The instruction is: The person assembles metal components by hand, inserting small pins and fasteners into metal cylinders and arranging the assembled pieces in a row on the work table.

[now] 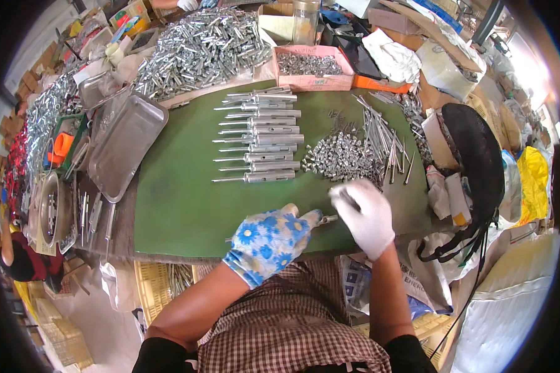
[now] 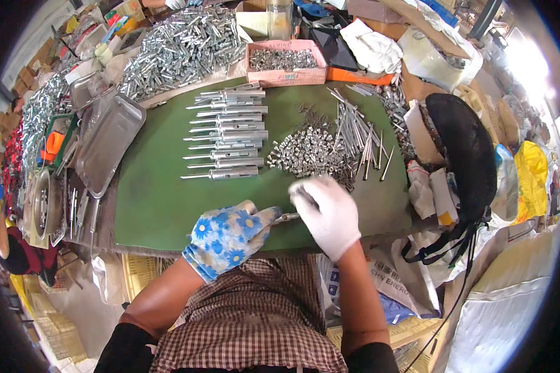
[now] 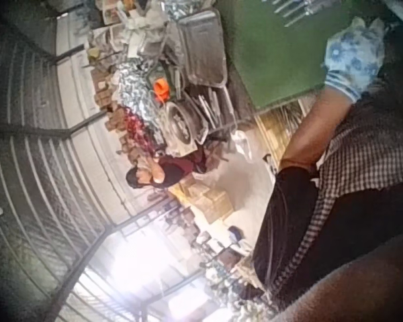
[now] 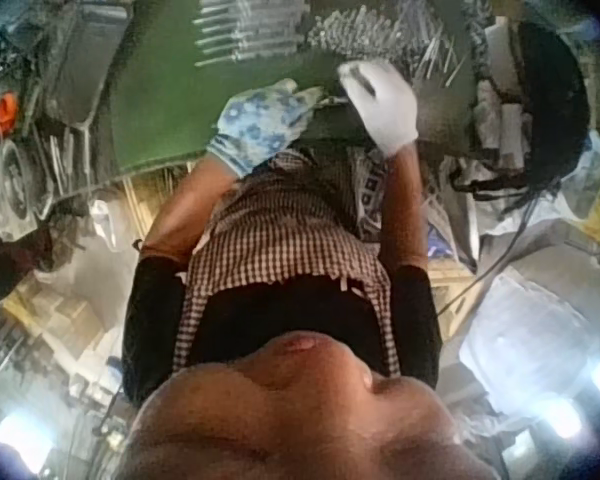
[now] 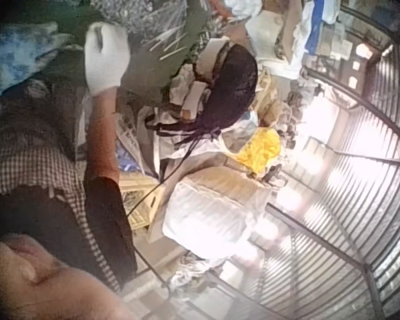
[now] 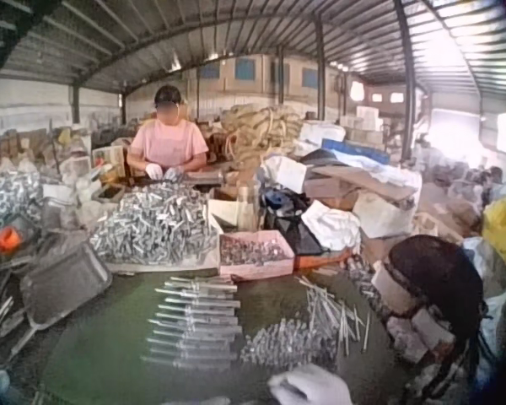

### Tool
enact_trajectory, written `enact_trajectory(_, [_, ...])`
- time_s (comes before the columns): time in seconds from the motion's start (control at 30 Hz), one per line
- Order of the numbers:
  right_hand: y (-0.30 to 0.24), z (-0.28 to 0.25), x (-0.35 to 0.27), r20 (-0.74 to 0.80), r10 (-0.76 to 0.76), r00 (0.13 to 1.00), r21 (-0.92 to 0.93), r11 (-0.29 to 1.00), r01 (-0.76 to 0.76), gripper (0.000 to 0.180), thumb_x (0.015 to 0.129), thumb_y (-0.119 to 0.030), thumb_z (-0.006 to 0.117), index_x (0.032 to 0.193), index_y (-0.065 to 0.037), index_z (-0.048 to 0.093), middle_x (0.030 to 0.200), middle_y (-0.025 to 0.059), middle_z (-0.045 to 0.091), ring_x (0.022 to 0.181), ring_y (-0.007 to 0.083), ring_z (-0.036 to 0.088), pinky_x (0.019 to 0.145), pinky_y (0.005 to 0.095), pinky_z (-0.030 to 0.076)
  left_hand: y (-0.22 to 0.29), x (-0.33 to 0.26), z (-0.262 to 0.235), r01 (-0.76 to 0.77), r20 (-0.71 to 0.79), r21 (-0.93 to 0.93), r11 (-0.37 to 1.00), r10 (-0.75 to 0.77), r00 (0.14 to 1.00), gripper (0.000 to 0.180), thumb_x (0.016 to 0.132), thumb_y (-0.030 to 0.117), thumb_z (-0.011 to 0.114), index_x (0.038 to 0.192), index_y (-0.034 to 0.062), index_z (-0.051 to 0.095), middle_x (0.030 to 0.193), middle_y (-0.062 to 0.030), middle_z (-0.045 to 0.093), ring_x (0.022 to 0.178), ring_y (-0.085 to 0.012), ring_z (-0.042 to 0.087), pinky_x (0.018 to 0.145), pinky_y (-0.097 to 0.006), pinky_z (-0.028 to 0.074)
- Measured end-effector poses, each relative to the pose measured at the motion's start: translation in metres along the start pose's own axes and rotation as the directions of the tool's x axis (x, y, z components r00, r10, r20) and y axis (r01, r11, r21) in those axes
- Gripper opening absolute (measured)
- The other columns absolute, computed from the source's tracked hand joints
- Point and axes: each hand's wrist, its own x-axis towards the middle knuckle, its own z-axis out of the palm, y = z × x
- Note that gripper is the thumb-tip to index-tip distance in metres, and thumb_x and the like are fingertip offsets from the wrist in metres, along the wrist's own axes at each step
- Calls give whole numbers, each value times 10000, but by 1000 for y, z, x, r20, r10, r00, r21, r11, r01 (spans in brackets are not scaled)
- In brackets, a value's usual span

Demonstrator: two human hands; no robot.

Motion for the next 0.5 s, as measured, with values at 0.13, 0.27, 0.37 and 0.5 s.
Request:
enact_trajectory(0.13, [0,14,46,235,-141,962,-514,821,246,119,836,-117,595,955,-104,597,868,101,627,823,312,637,681,411,515,9,3,6,54,109,89,995,-64,992,247,852,203,596,1090,179,657,819,-65,552,654,-207,643,530,-355,503])
enact_trajectory(0.27, [5,20,63,432,-155,889,-573,714,403,157,816,-99,589,969,-110,554,865,96,606,815,307,639,682,424,532,8,3,10,83,133,67,994,-91,987,253,858,188,591,1103,184,654,843,-85,555,670,-223,645,558,-361,508])
enact_trajectory(0.37, [3,11,59,461,-131,877,-588,696,413,131,825,-105,584,956,-105,583,876,97,597,825,287,643,693,412,544,7,0,9,67,95,57,996,-72,993,245,871,182,582,1105,185,656,833,-88,553,664,-231,641,565,-368,510])
enact_trajectory(0.5, [0,4,55,466,-135,875,-569,711,413,108,818,-113,596,924,-94,606,903,103,594,839,283,647,705,412,547,9,2,7,67,126,57,996,-73,989,249,880,182,574,1115,188,655,833,-92,555,666,-236,640,569,-371,512])
